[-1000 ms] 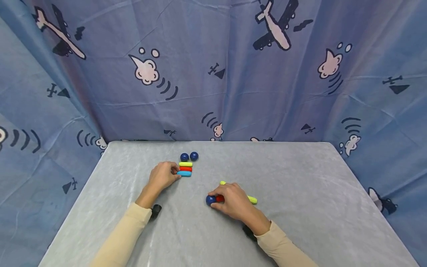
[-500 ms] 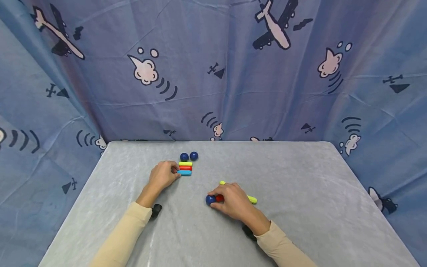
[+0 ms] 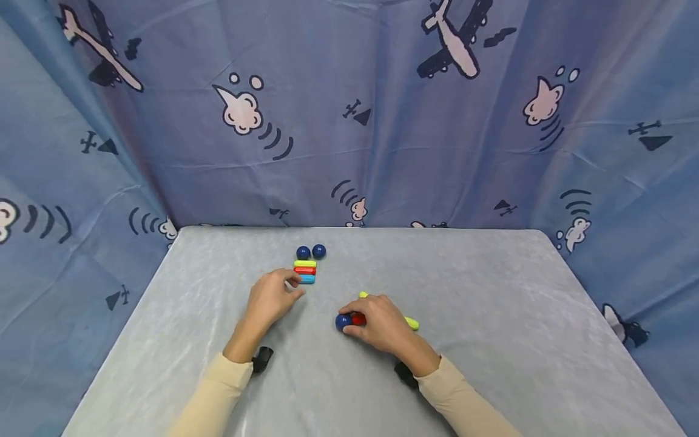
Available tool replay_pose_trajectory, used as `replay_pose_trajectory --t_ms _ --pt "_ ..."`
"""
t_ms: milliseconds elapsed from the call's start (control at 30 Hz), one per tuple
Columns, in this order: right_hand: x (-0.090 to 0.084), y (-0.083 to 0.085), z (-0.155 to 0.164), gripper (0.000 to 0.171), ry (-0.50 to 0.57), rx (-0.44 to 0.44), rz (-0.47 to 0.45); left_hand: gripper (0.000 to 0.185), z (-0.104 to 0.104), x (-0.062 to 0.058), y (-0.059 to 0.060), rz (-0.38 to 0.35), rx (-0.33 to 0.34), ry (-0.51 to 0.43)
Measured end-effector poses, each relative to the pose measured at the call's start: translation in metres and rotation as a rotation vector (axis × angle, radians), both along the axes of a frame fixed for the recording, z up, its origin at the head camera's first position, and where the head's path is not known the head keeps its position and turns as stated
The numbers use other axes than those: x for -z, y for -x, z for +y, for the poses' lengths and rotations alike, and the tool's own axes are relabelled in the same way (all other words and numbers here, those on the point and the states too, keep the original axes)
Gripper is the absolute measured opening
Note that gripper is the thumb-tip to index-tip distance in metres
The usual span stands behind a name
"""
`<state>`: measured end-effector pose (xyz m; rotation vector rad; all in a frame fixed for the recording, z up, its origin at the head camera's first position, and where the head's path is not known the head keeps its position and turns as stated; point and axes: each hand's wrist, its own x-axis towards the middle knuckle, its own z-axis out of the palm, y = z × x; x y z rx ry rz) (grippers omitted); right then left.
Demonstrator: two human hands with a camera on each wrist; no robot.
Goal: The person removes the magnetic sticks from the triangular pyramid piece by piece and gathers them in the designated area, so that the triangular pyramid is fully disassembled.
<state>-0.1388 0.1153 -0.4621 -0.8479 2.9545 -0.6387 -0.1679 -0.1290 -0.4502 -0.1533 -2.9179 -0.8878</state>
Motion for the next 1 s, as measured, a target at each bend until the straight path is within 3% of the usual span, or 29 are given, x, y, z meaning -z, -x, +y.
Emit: replay_pose_trajectory --t_ms 167,300,600,1000 --pt "-0.001 0.002 0.002 0.035 -0.005 -0.046 0.055 0.02 0.027 -0.002 -0.029 -0.062 0.171 -0.1" --pt "-0.002 0.004 0.009 0.031 0.004 -0.051 0.106 0.022 0.039 -0.002 -0.041 -0.048 0.248 -0.084" --pt "0.002 0.006 0.019 0.014 0.016 -0.085 0.131 0.023 0.052 0.008 -0.043 0.022 0.307 0.055" --pt "0.003 0.004 0.021 0.011 0.03 -0.072 0.124 0.024 0.057 0.014 -0.043 0.007 0.31 0.019"
